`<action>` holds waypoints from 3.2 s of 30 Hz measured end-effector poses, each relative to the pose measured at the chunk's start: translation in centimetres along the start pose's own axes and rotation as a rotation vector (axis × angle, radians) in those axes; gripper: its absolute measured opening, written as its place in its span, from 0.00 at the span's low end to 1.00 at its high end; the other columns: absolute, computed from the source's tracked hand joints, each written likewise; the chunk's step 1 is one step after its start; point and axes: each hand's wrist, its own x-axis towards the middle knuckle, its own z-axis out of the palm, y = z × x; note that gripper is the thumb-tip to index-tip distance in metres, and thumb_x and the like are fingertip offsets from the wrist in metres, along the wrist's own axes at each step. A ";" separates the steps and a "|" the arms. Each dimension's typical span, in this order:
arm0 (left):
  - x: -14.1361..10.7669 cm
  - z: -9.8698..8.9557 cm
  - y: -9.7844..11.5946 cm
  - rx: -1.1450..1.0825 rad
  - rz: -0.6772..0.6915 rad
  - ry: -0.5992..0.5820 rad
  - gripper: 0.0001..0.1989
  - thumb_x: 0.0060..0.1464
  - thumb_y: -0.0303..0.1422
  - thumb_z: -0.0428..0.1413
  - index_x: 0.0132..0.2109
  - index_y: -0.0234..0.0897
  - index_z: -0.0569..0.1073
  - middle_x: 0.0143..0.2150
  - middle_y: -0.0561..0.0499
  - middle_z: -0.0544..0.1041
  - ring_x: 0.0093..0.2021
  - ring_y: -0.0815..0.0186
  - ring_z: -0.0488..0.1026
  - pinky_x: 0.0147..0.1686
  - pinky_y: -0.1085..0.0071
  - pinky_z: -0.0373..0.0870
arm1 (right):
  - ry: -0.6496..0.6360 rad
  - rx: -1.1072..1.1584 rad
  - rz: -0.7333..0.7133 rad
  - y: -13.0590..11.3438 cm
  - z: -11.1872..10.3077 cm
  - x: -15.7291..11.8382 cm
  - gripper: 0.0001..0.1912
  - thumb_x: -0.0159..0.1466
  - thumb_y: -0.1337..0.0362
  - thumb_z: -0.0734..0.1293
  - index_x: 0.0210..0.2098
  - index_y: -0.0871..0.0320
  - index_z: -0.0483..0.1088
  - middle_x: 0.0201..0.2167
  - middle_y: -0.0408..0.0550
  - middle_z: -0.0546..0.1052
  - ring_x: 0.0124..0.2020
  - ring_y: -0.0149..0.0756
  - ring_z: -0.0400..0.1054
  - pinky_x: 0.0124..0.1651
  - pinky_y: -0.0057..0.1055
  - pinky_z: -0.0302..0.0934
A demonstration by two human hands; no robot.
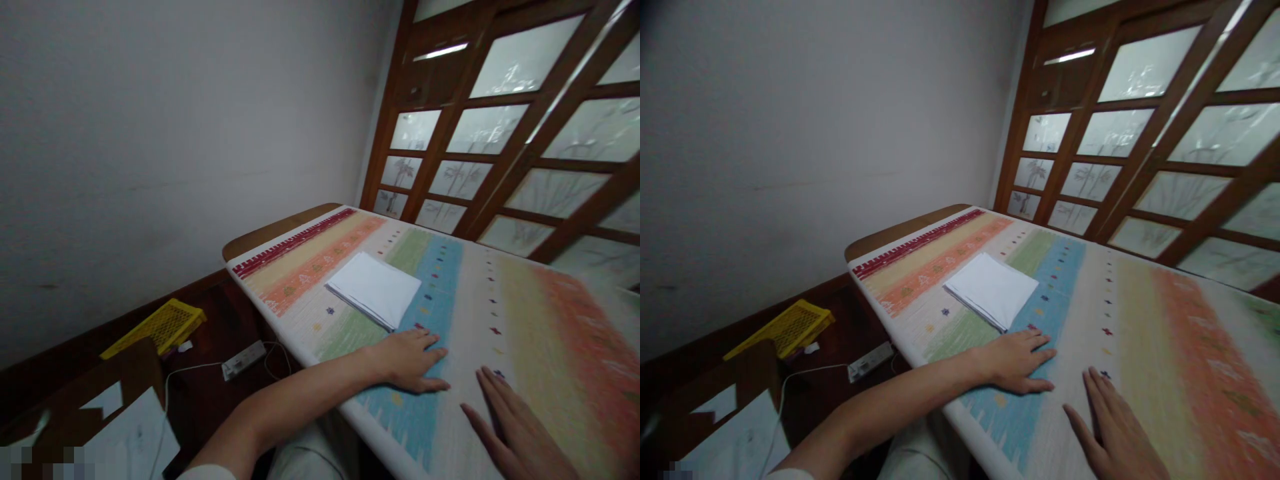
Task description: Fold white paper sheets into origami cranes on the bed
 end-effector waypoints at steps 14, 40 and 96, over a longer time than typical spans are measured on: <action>-2.7 -7.1 -13.9 -0.164 -0.831 0.360 0.15 0.66 0.33 0.58 0.57 0.36 0.74 0.57 0.42 0.76 0.55 0.54 0.75 0.55 0.52 0.74 | -0.040 0.098 0.125 -4.1 -3.2 0.7 0.30 0.71 0.50 0.58 0.65 0.60 0.67 0.67 0.61 0.67 0.67 0.57 0.63 0.66 0.56 0.61; -3.8 -3.4 -12.3 -0.111 -0.490 -0.022 0.40 0.50 0.56 0.63 0.66 0.46 0.69 0.72 0.42 0.64 0.71 0.43 0.59 0.69 0.50 0.54 | -0.089 0.237 0.138 -5.1 -5.8 3.8 0.21 0.67 0.64 0.62 0.59 0.54 0.72 0.64 0.58 0.70 0.64 0.52 0.66 0.66 0.52 0.62; -4.7 -0.7 -3.1 -0.570 -0.179 0.236 0.22 0.47 0.17 0.51 0.46 0.39 0.78 0.46 0.45 0.80 0.50 0.55 0.76 0.52 0.60 0.71 | 0.008 0.509 0.191 -1.3 -8.3 0.4 0.12 0.67 0.66 0.61 0.39 0.57 0.77 0.39 0.54 0.81 0.42 0.45 0.76 0.46 0.39 0.68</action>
